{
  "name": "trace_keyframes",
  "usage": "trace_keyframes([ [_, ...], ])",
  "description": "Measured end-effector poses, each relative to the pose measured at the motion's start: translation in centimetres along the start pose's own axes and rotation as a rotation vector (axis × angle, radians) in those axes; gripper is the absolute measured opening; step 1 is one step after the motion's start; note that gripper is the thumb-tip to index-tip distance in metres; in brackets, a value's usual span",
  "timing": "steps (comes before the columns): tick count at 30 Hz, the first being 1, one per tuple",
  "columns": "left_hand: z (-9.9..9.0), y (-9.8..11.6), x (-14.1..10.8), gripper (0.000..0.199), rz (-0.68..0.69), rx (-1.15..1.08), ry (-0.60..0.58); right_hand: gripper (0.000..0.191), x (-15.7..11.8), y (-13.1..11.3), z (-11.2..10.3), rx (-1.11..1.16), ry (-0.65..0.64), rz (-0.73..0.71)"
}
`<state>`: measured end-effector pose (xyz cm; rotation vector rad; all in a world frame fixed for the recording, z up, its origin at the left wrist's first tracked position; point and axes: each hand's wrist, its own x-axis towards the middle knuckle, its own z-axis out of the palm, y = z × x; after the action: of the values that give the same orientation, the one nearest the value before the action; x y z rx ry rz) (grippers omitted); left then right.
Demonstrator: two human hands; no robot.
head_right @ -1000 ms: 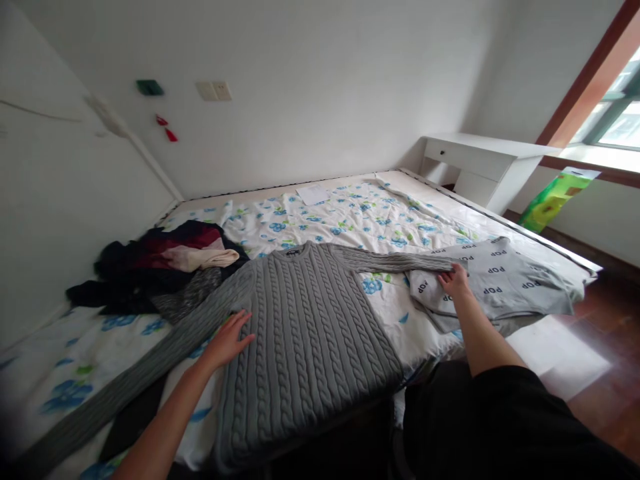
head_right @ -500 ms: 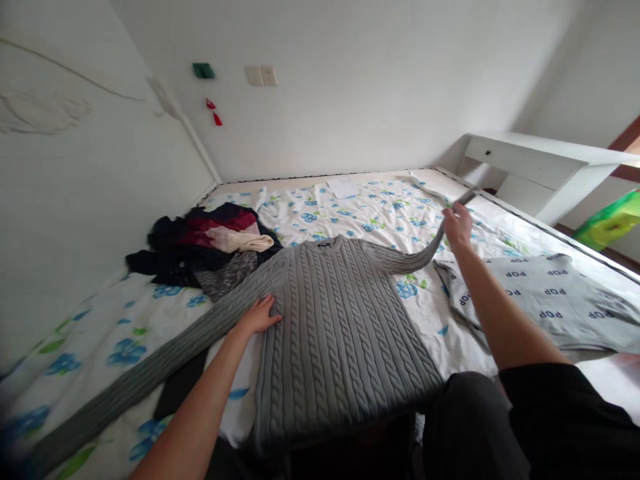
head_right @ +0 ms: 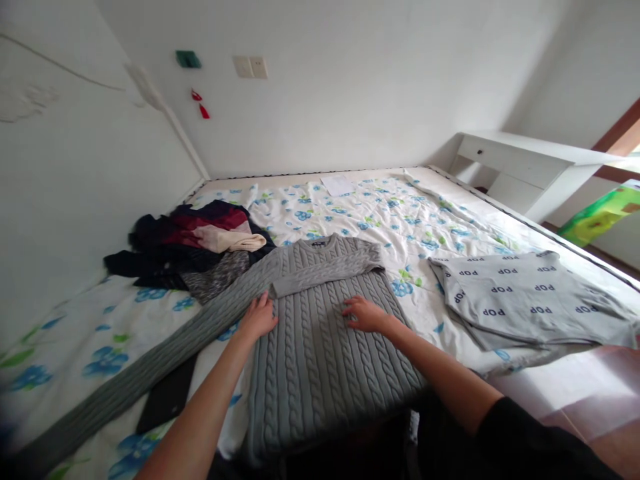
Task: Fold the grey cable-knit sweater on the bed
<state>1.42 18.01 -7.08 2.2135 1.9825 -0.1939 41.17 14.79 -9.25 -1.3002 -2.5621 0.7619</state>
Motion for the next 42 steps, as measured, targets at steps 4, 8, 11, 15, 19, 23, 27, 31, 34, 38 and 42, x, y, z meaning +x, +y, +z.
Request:
trace_keyframes([
  [4,-0.6,1.9,-0.7,0.065,0.037,0.024,0.013,0.041,-2.3,6.2,-3.1,-0.024,0.203,0.324],
  [8,-0.6,2.9,-0.9,0.063,0.123,0.016,0.030,0.056,-1.4,9.8,-4.8,-0.086,0.318,0.530],
  [11,-0.1,2.8,-0.5,0.069,0.123,0.016,0.024,0.070,-0.6,11.3,-4.4,-0.061,0.291,0.546],
  [15,0.3,2.6,-0.1,0.078,0.114,0.043,0.008,0.072,-0.1,12.9,-3.8,-0.039,0.280,0.541],
  [19,-0.2,2.6,-0.2,0.079,0.078,0.060,0.027,0.056,-0.2,14.7,-4.9,-0.053,0.329,0.580],
  [23,-0.7,2.4,-0.2,0.083,0.056,0.046,0.055,0.042,-0.9,16.4,-6.5,-0.103,0.262,0.608],
  [27,-1.1,2.3,-0.2,0.080,0.053,0.045,0.049,0.040,-1.4,16.8,-6.7,-0.107,0.068,0.615],
  [31,-1.7,2.5,-0.2,0.080,0.036,0.058,0.125,0.030,-1.3,16.1,-6.4,-0.118,0.105,0.507],
  [34,-1.8,2.7,-0.3,0.075,0.002,0.077,0.131,0.026,-1.2,15.8,-6.5,-0.093,0.113,0.446],
  [38,-1.7,2.7,-0.5,0.063,-0.048,0.079,-0.014,0.027,-1.4,15.8,-6.9,-0.050,0.088,0.436],
  [42,-2.1,2.5,-0.4,0.062,-0.069,0.086,0.080,0.032,-1.6,15.8,-7.2,-0.082,0.105,0.463],
])
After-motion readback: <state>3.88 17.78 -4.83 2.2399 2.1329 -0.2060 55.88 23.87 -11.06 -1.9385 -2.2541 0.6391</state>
